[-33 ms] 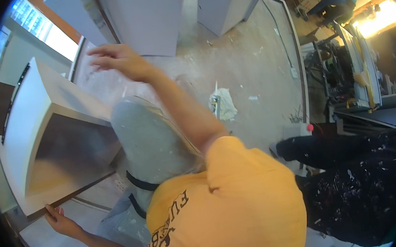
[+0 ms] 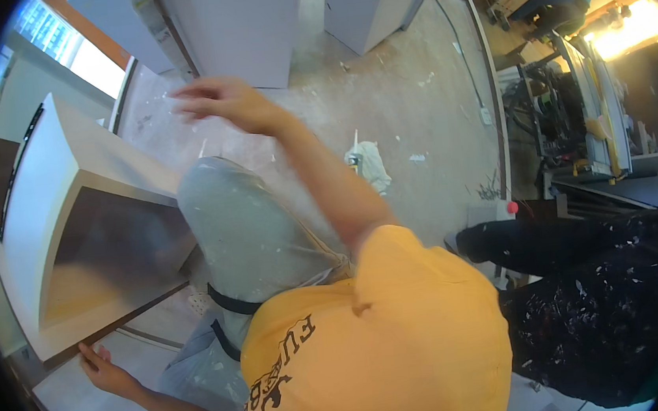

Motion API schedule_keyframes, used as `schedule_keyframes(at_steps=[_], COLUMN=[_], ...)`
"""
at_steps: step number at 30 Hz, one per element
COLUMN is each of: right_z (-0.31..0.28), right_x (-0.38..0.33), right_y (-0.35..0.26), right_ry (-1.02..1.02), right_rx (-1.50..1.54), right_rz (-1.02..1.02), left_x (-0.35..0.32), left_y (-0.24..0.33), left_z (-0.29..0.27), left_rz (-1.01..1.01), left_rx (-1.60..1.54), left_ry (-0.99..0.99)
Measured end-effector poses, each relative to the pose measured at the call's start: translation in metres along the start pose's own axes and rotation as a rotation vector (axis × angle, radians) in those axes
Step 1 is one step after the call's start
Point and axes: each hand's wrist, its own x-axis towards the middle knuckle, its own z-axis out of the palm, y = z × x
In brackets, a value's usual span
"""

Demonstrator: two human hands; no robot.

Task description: The person is assembling a white cabinet. They apply masking tape to the edges, cut it with a utility knife, wipe the surface with a cloth, and apply sealant along the seams using a caulking gun.

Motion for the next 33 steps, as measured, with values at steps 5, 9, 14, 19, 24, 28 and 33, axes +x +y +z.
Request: schedule_keyframes(at_steps=[5, 9, 14, 19, 24, 28, 33], right_z=[-0.187, -0.248, -0.206, -0.184, -0.189, -0.211, -0.222], right_x=[-0.215, -0.363, -0.413, -0.383, -0.361, -0.346, -0.344], right_y=[0.123, 0.202, 0.255, 0.27, 0.282, 0.293, 0.279], right_ry=[0.733, 0.339, 0.818, 0.85, 0.637, 0.585, 0.708], right_rx=[-0.678, -1.444, -0.954, -0.968, -0.336, -0.675, -1.032], right_rz=[0.543, 1.227, 1.091, 1.094, 1.19, 1.234, 1.158], left_x=[-0.014, -0.022, -0.019, -0.025, -0.047, -0.053, -0.033], left_y=[-0.11, -0.142, -0.133, -0.112, -0.047, 0.034, 0.11], left_z=[-0.032, -0.039, -0.046, -0.051, -0.088, -0.131, -0.226], left_rz=[-0.359, -0.439, -0.415, -0.335, -0.356, 0.029, 0.088], left_rx=[0.004, 0.031, -0.014, -0.067, -0.158, -0.043, 0.363], left_ry=[-0.241, -0.283, -0.272, -0.242, -0.066, 0.099, 0.523])
